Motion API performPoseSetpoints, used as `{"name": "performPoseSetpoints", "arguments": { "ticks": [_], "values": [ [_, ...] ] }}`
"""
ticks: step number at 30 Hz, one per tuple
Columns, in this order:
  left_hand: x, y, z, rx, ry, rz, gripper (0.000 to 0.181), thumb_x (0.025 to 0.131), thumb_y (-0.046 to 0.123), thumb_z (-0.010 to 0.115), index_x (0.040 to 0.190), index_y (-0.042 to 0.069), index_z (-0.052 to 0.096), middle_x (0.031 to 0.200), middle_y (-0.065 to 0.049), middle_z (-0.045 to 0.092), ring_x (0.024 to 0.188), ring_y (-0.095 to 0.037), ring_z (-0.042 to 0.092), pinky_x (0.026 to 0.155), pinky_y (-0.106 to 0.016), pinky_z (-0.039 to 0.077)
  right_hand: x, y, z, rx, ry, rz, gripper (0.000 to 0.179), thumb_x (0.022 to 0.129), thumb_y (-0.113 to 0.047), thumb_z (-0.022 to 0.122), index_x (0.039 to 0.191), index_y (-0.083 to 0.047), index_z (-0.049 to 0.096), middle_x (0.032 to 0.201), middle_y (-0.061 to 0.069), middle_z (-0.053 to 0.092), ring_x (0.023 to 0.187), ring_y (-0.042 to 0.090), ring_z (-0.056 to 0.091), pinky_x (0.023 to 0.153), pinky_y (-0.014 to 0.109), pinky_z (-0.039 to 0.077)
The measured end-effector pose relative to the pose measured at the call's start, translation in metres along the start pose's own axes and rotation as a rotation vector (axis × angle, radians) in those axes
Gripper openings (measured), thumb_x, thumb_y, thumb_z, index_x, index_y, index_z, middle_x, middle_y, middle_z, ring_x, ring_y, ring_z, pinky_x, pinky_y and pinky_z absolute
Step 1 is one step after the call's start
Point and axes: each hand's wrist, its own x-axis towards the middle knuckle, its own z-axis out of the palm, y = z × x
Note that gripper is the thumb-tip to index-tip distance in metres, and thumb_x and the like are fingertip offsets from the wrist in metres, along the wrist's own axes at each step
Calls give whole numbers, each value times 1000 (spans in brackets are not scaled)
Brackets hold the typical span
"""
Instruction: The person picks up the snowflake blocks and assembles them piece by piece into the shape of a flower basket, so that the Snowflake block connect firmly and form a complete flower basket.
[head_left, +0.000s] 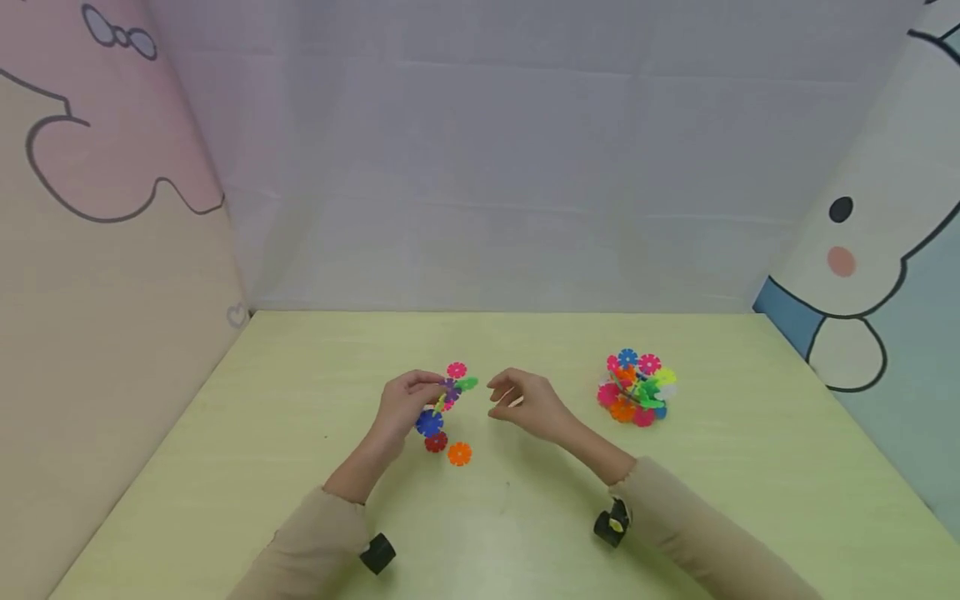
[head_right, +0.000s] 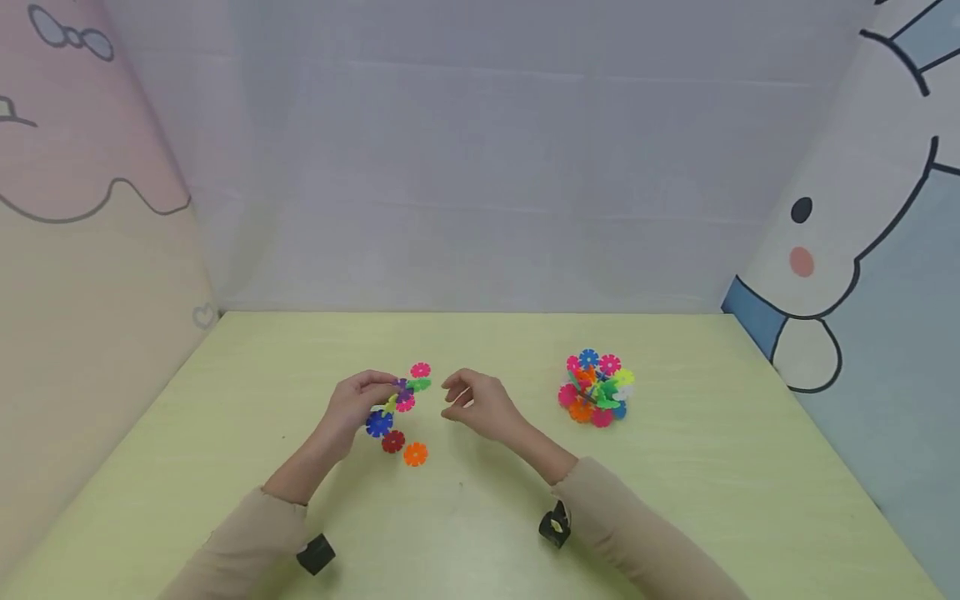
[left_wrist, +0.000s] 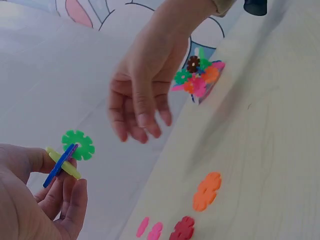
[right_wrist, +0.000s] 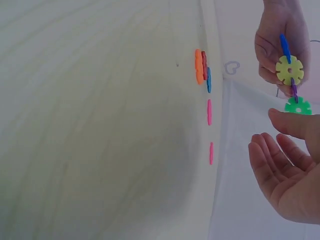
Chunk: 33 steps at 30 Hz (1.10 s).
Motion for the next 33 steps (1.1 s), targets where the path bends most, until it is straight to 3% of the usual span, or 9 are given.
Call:
{"name": "performPoseSetpoints", "arguments": {
  "ticks": [6, 10, 14, 20, 25, 29, 33],
  "values": [
    [5, 3, -25, 3, 42, -2, 25, 87, 20, 58, 107, 4, 59, 99, -8, 67, 95, -23, 59, 86, -35, 46, 11, 4, 20, -23, -184, 93, 32, 74, -7, 73, 101, 3, 61, 79, 6, 57, 70, 14, 53, 61, 21, 47],
    [7, 2, -30, 11, 45, -32, 26, 87, 20, 58, 108, 4, 58, 100, -7, 67, 97, -22, 60, 84, -34, 47, 17, 7, 34, -36, -266, 156, 31, 72, -9, 75, 98, 1, 61, 74, 1, 52, 62, 13, 48, 54, 21, 45],
    [8, -1, -30, 15, 33, -49, 25, 88, 20, 57, 108, 4, 57, 101, -8, 66, 95, -21, 60, 79, -30, 48, 18, 5, 45, -114, -298, 193, 28, 70, -13, 78, 92, -4, 63, 71, 1, 50, 63, 13, 46, 54, 22, 40],
    [5, -3, -25, 5, 0, -37, 25, 88, 19, 57, 108, 3, 57, 102, -10, 66, 92, -21, 60, 79, -32, 51, 13, -1, 51, -191, -298, 203, 21, 68, -11, 78, 81, -9, 62, 69, 0, 52, 66, 14, 46, 57, 24, 41],
    [0, -2, -15, -2, -30, -2, 24, 87, 17, 58, 108, 5, 61, 97, -8, 67, 85, -19, 60, 75, -31, 51, 5, -4, 42, -142, -303, 123, 17, 71, -5, 73, 79, -7, 58, 71, -2, 55, 66, 12, 50, 60, 22, 45],
    [-7, -1, -5, -5, -74, 30, 23, 86, 15, 60, 107, 7, 65, 92, -6, 68, 80, -16, 61, 72, -31, 52, -7, -5, 19, 17, -262, 92, 11, 77, -1, 66, 87, -1, 60, 75, 3, 58, 66, 19, 59, 60, 26, 52],
    [-12, 0, 5, -15, -124, 47, 21, 87, 13, 60, 106, 6, 65, 92, -7, 68, 81, -20, 62, 73, -33, 53, -18, -6, -9, 236, -83, 171, 20, 82, -1, 62, 101, 8, 59, 83, 13, 59, 71, 33, 64, 63, 37, 55]
  ]
}}
